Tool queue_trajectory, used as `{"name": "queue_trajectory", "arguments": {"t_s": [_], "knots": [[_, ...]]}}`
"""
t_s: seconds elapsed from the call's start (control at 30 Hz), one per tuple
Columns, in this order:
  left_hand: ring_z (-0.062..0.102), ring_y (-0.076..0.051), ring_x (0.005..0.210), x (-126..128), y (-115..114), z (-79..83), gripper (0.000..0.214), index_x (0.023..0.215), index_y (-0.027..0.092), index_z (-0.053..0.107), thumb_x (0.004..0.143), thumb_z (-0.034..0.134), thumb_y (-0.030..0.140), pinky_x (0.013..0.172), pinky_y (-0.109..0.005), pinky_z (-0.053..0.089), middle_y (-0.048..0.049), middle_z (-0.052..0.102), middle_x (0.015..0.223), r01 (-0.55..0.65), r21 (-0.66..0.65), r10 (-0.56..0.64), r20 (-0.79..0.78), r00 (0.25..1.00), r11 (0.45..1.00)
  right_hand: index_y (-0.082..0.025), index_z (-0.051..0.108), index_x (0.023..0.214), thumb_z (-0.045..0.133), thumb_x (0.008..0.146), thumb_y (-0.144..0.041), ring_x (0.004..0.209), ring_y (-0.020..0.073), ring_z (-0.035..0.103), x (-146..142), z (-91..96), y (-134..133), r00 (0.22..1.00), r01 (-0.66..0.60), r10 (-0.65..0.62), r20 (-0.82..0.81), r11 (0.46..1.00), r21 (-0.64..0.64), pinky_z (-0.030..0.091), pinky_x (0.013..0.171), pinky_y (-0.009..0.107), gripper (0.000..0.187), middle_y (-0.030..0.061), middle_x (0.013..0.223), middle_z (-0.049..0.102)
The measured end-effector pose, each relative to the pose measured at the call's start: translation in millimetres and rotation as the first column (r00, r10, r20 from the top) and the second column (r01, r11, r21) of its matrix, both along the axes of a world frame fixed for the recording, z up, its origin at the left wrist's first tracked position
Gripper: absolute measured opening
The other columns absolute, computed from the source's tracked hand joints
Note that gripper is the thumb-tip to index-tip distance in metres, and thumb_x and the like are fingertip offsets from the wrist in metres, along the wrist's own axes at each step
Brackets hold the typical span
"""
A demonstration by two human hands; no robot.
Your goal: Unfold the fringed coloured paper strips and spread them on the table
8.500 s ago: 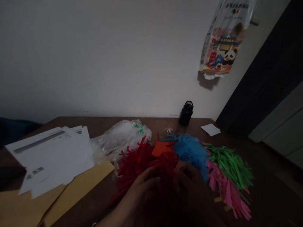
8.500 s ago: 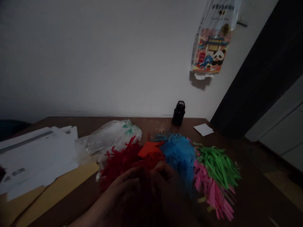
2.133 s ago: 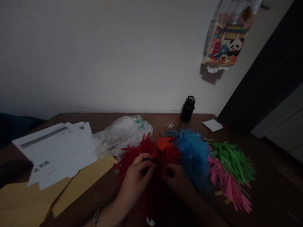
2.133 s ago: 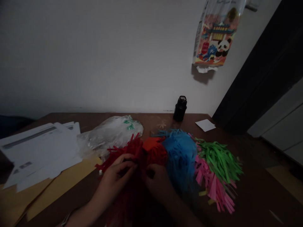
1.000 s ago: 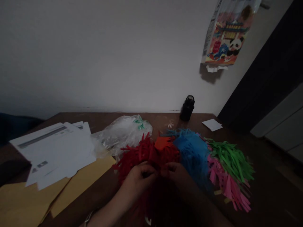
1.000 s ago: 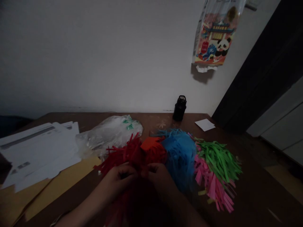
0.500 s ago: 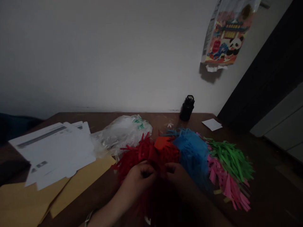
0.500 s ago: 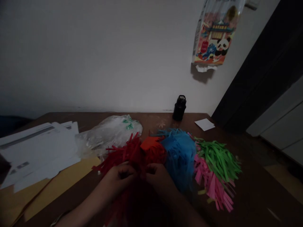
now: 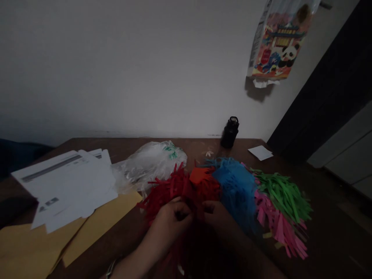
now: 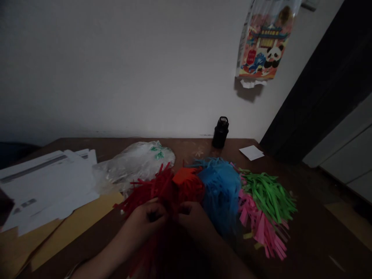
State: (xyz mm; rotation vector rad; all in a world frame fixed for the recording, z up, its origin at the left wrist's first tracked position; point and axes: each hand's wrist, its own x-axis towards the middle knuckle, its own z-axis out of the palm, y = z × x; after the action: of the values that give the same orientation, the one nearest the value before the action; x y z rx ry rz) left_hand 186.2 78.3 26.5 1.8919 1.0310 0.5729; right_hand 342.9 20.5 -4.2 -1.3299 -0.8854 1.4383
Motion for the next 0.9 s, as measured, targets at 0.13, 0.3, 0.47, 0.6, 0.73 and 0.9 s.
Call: {"name": "queue_trajectory", "arguments": {"t_s": [0.13,0.3,0.47,0.6,0.73,0.9], "knots": [[0.05,-0.018,0.062,1.1,-0.6,0.6,0.014,0.05,0.023,0.051,0.061,0.046,0.029,0.06,-0.028,0.038,0.001,0.051,0.058,-0.005,0.009,0.005,0.007,1.0,1.0,-0.013,0.071,0.073,0.072,0.059,-0.029,0.062,0.0146,0.054,-0.4,2.2,0.8,0.999,0.006,-0.006,0.039,1.0,0.01,0.039,0.061,0.026,0.021,0.0002,0.066,0.063],[0.051,-0.018,0.063,0.3,-1.2,-1.2,0.014,0.049,0.023,0.05,0.062,0.048,0.027,0.059,-0.027,0.037,0.0003,0.052,0.059,-0.015,0.044,0.014,0.024,1.0,0.999,-0.014,0.071,0.072,0.069,0.059,-0.026,0.059,0.0129,0.052,-0.9,2.7,0.5,0.999,-0.002,0.002,0.035,1.0,0.012,0.039,0.06,0.025,0.018,-0.0009,0.065,0.063],[0.05,-0.018,0.061,0.7,-2.4,-0.8,0.014,0.048,0.023,0.048,0.061,0.047,0.028,0.06,-0.028,0.038,0.0008,0.05,0.055,-0.006,0.048,0.006,0.004,1.0,0.999,-0.014,0.068,0.069,0.064,0.059,-0.022,0.06,0.0126,0.051,-1.9,0.2,0.7,1.0,-0.003,0.003,0.012,1.0,0.011,0.039,0.06,0.024,0.015,-0.0015,0.064,0.06],[0.051,-0.018,0.063,0.6,-3.4,0.7,0.015,0.05,0.023,0.051,0.063,0.048,0.03,0.061,-0.028,0.039,0.0003,0.052,0.059,0.011,0.013,-0.011,0.015,1.0,1.0,-0.014,0.067,0.068,0.065,0.058,-0.023,0.06,0.0133,0.052,-1.8,-0.1,1.0,1.0,0.011,-0.011,0.019,1.0,0.01,0.041,0.061,0.025,0.014,-0.0019,0.062,0.059],[0.05,-0.018,0.064,-0.6,-3.2,0.3,0.017,0.051,0.022,0.053,0.065,0.049,0.03,0.067,-0.029,0.04,0.0012,0.051,0.059,0.033,-0.031,-0.032,0.023,0.999,0.999,-0.014,0.067,0.068,0.067,0.058,-0.022,0.061,0.0145,0.054,-1.1,2.8,0.8,1.0,0.01,-0.01,0.01,0.999,0.036,0.043,0.063,0.027,0.013,-0.0017,0.063,0.06],[0.053,-0.019,0.07,-1.7,-1.7,-0.1,0.019,0.051,0.021,0.057,0.067,0.05,0.029,0.067,-0.028,0.04,-0.0002,0.054,0.063,0.055,-0.036,-0.053,0.059,0.997,0.998,-0.015,0.07,0.071,0.069,0.059,-0.022,0.066,0.0162,0.058,-0.3,2.9,0.2,1.0,0.003,-0.001,-0.025,0.998,0.06,0.046,0.068,0.028,0.014,-0.0012,0.066,0.064]]}}
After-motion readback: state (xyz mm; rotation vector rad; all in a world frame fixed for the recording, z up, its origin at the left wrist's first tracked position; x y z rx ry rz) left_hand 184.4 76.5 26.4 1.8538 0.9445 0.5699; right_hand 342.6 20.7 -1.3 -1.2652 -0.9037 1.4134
